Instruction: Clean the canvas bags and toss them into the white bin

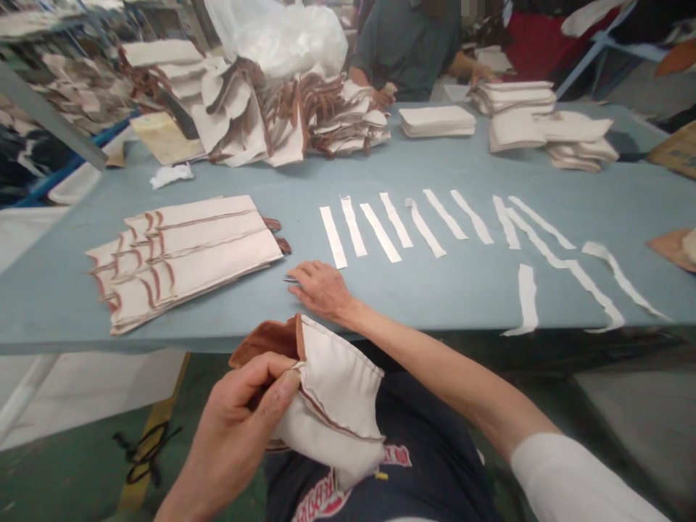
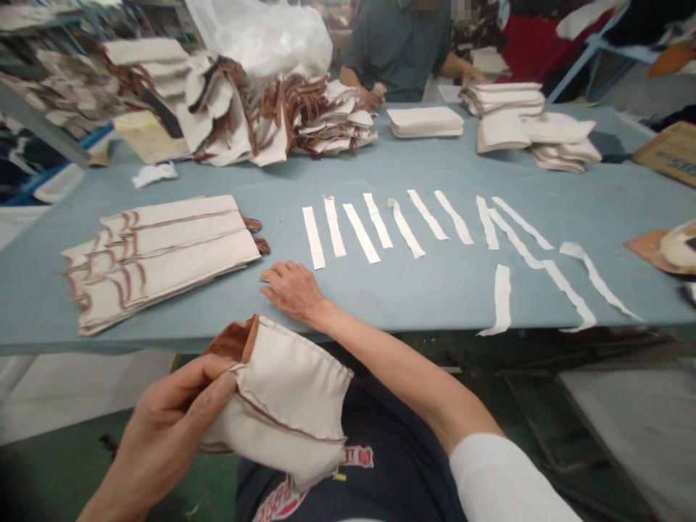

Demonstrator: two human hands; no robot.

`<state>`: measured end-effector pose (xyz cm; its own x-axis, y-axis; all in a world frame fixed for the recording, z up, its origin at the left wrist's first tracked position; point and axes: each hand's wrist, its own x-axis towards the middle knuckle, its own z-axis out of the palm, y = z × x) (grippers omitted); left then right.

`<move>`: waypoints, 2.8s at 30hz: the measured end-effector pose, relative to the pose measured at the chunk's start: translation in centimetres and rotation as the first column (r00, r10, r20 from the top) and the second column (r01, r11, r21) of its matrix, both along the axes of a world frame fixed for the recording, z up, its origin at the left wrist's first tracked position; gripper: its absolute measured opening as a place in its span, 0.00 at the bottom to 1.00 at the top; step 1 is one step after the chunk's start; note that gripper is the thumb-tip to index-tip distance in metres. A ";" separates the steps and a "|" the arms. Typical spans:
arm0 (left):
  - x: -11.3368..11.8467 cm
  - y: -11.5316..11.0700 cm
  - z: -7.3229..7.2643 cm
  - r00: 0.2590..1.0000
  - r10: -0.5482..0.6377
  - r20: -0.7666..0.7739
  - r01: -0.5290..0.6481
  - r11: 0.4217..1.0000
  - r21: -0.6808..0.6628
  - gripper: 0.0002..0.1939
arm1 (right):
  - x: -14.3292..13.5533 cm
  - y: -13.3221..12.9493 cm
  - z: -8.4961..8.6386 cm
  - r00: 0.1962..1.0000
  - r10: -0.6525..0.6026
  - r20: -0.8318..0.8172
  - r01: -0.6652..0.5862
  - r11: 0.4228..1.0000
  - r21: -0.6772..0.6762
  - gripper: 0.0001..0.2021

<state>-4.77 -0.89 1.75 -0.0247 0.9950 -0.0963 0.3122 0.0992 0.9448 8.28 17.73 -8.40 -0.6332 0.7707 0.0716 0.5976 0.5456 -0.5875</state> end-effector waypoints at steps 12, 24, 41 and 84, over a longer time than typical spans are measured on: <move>1.4 2.2 3.0 0.958 -0.152 -0.244 0.219 0.935 0.280 0.11 | 7.7 -7.5 9.9 0.703 0.504 -0.503 -0.403 0.864 0.302 0.31; 2.5 1.7 2.3 0.937 -0.108 -0.331 0.212 0.931 0.296 0.07 | 10.8 -9.0 13.2 0.940 0.339 -0.031 -0.313 0.896 0.315 0.28; 1.3 3.6 -0.1 0.727 -0.249 -0.640 0.653 0.539 0.532 0.13 | 11.3 -9.4 10.5 0.776 -0.019 -0.630 -0.480 0.630 -0.610 0.38; 1.2 3.0 -0.3 0.691 -0.385 -0.611 0.706 0.539 0.459 0.16 | 12.3 -12.4 9.0 0.859 0.322 -0.399 -0.304 0.946 0.110 0.08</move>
<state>-3.61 2.15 1.43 0.6711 0.6182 0.4093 0.4303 -0.7743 0.4639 20.55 5.36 0.65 -0.7482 0.5276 0.4022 0.1052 0.6929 -0.7133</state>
